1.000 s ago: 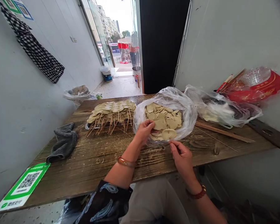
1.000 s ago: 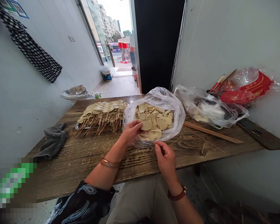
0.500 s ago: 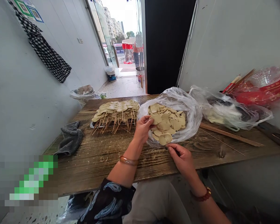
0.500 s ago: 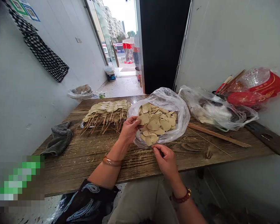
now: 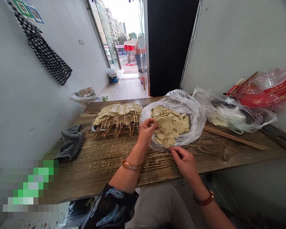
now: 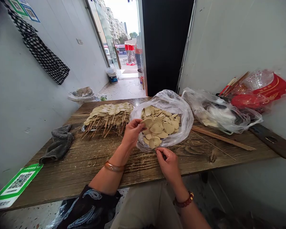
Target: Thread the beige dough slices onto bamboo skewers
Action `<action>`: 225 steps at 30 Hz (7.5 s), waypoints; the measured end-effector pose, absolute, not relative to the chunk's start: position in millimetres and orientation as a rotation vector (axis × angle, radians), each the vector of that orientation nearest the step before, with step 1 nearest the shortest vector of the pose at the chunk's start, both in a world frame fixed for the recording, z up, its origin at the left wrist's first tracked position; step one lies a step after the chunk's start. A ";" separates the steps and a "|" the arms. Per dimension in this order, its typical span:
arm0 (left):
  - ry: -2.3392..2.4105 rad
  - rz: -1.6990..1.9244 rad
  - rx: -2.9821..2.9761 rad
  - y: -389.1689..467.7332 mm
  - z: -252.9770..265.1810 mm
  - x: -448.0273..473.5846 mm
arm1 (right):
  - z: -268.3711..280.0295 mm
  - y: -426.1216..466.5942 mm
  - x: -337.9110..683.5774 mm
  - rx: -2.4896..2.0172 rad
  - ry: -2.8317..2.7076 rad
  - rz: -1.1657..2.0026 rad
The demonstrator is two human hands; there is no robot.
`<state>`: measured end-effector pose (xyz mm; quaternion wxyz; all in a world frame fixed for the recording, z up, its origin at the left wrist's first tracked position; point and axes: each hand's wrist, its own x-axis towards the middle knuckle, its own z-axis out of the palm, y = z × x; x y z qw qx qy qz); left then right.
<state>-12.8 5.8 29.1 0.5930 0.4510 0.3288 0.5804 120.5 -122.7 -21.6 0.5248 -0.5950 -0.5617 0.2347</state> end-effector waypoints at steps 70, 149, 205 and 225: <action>0.510 0.884 0.941 -12.0 24.8 -1.3 | -20.2 -125.9 125.0 -1.329 -1.230 0.714; 1.477 0.790 2.470 12.6 1.0 11.1 | -20.0 -129.3 118.6 -1.307 -0.851 0.671; 0.919 1.339 1.254 13.8 27.9 -18.0 | -21.6 -126.6 123.0 -1.396 -1.388 0.576; 0.762 1.260 0.847 18.5 25.9 -23.4 | -19.6 -128.7 124.5 -1.277 -1.489 0.556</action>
